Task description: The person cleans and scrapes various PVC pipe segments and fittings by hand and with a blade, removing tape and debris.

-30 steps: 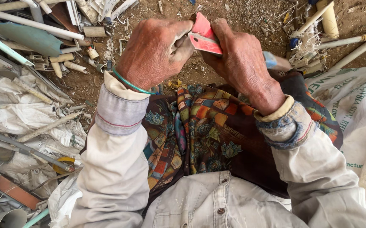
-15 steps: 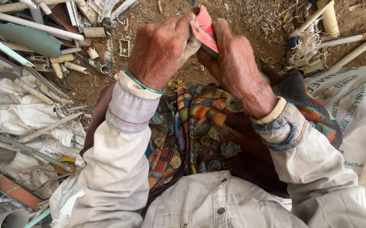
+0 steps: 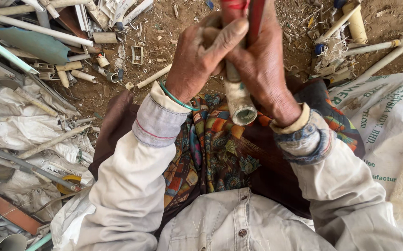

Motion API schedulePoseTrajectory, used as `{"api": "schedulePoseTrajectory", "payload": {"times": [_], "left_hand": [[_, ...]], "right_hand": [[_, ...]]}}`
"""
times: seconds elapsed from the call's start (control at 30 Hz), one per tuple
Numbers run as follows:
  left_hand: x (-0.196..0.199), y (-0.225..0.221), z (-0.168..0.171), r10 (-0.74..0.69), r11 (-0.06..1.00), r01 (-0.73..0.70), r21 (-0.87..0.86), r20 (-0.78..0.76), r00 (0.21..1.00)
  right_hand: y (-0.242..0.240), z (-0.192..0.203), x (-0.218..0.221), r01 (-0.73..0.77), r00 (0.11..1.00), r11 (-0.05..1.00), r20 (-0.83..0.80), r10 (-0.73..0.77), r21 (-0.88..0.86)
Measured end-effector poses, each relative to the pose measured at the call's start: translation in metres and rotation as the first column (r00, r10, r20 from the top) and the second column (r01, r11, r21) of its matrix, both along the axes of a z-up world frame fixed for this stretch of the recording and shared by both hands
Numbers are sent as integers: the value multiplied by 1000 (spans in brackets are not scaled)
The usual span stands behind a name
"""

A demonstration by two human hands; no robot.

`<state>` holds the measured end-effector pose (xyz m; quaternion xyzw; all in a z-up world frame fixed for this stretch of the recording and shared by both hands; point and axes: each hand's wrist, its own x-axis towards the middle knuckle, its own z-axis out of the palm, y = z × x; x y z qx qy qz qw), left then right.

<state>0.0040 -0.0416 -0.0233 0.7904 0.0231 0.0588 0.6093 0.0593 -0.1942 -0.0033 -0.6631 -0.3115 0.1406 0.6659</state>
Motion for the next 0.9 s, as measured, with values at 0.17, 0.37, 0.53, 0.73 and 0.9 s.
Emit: {"api": "schedulePoseTrajectory", "payload": {"times": [0.17, 0.37, 0.53, 0.73, 0.9], "left_hand": [[-7, -1, 5, -19, 966, 2, -260, -60, 998], [-8, -8, -19, -42, 951, 39, -307, -2, 999], [-15, -18, -22, -317, 930, 258, -261, -216, 924], [-23, -15, -30, -246, 926, 217, -310, -56, 968], [-32, -8, -33, -179, 976, 180, 126, -16, 984]], "right_hand": [[0, -7, -11, -3, 951, 999, -309, 15, 38], [-8, -30, 10, 138, 975, 983, -193, -113, 121], [-12, -12, 20, 43, 971, 990, -239, -9, 137], [3, 0, 12, 46, 956, 995, -293, -18, 90], [10, 5, 9, 47, 982, 996, -184, -32, 76]]}}
